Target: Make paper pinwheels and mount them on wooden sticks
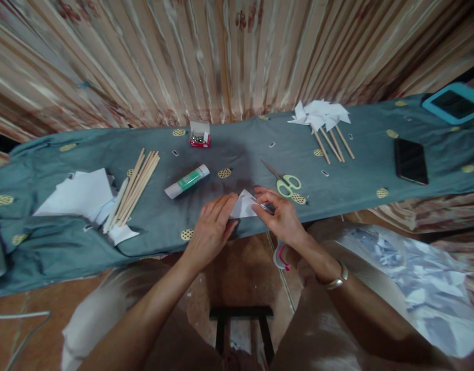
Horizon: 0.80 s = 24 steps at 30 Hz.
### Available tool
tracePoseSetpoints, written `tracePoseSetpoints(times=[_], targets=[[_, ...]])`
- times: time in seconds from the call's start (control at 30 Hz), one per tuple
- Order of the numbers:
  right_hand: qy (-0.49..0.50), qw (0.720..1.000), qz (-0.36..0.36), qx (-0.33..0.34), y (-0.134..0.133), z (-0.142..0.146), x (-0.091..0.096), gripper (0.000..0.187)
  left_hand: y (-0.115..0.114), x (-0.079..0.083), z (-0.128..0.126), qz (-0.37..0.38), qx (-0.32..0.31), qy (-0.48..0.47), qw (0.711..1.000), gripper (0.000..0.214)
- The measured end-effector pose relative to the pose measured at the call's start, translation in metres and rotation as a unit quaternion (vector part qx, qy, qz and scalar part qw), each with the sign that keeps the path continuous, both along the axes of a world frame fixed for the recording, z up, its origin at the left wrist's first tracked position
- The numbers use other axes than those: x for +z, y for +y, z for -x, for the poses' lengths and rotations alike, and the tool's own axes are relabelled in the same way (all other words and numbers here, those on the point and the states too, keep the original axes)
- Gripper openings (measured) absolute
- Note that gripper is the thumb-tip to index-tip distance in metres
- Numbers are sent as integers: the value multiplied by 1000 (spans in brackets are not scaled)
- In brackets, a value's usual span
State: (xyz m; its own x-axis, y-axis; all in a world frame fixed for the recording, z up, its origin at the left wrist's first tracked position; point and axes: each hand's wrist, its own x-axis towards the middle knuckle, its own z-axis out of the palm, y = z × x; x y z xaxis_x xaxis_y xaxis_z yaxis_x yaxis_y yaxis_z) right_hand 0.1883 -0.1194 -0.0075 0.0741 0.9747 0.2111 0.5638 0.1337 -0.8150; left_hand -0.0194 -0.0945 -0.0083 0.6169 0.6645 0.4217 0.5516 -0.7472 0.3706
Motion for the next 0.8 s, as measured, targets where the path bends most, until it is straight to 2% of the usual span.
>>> tracePoseSetpoints(times=[0.2, 0.33, 0.43, 0.6, 0.8], targets=[[14, 1000, 4, 9, -3, 6, 8, 6, 3, 6, -16, -19, -18, -11, 1000, 48], [61, 995, 50, 66, -2, 3, 11, 15, 4, 6, -21, -27, -16, -21, 999, 43], [82, 991, 66, 87, -2, 0, 11, 15, 6, 5, -24, -39, -24, -20, 999, 38], [99, 992, 26, 69, -3, -4, 11, 13, 11, 11, -26, -84, -29, -6, 996, 28], [58, 998, -19, -3, -2, -14, 14, 21, 14, 28, -27, -132, -14, -16, 991, 16]])
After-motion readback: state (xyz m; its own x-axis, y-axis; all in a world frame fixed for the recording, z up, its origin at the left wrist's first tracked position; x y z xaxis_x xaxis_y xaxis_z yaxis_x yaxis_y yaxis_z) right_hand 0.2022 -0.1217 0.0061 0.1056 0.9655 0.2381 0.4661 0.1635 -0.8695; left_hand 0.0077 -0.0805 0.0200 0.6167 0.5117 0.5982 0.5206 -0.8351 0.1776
